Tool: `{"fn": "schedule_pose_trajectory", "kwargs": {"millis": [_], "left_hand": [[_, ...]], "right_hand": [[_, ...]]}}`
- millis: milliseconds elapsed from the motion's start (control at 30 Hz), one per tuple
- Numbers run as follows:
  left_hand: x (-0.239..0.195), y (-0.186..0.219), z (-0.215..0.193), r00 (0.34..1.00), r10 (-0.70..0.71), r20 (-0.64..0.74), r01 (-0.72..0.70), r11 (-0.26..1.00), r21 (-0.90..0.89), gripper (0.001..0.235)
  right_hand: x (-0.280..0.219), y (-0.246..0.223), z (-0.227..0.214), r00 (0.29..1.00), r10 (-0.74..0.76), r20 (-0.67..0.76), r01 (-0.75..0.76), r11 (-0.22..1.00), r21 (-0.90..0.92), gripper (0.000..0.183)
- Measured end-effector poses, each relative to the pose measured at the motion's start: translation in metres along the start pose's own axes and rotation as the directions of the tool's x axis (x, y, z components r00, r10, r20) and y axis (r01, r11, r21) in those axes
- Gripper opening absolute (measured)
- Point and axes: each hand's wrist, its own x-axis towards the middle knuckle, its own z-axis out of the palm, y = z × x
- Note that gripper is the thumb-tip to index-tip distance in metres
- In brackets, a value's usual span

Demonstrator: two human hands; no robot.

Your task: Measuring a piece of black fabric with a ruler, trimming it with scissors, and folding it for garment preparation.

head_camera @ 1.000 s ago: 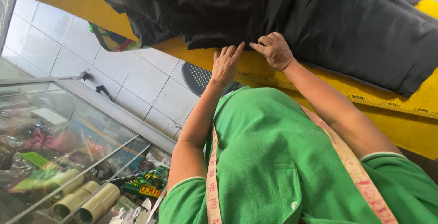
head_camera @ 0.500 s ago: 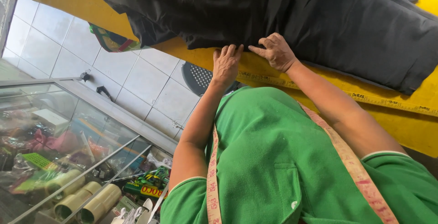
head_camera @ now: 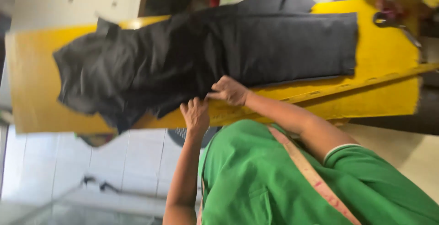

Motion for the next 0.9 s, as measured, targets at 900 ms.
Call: {"fn": "schedule_pose_trajectory", "kwargs": {"millis": [900], "left_hand": [[0.032,-0.028,0.016,0.840,0.221,0.496,-0.156,0.973,-0.169,0.043]], "right_hand": [[-0.037,-0.040,-0.058,0.910,0.317,0.269,-0.337,0.941,0.032,0.058]]}}
